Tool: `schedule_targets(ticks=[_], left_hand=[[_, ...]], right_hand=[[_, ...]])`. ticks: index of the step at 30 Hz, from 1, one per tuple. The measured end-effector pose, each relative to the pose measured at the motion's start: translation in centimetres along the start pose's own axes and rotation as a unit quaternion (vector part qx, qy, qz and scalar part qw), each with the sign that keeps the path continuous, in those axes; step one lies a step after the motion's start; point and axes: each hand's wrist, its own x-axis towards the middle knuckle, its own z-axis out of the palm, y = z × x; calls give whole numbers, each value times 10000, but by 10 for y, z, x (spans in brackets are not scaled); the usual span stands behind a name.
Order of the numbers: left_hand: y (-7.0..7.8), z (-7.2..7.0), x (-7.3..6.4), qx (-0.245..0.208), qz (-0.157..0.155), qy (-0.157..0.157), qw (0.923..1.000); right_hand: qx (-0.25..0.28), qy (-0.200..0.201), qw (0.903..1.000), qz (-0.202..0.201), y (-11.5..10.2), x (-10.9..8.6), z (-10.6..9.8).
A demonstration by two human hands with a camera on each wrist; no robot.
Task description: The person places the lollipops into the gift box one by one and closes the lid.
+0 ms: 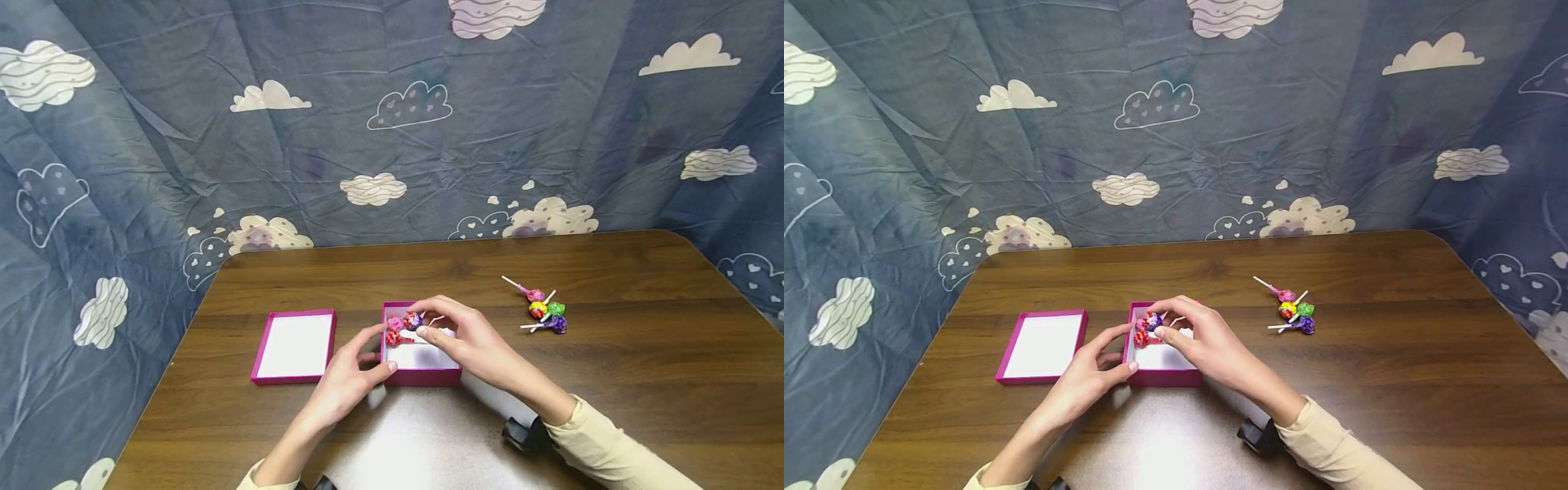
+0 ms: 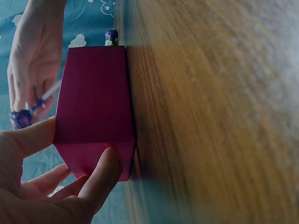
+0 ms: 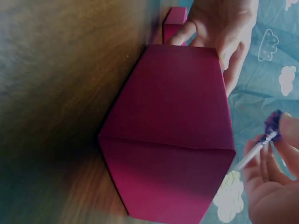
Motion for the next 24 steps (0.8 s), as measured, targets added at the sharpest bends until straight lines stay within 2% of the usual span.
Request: schedule_targets(ticks=[7, 13, 24], left_hand=[[-1, -1, -1, -48, 21, -28, 10000], [-1, 0, 1, -31, 65, -29, 10000], [-1, -1, -1, -168, 9, -61, 9998]], right_hand=[[-418, -473, 9979, -156, 7, 13, 8], [-435, -784, 9953, -375, 14, 21, 11], [-1132, -1188, 9864, -124, 19, 30, 22]])
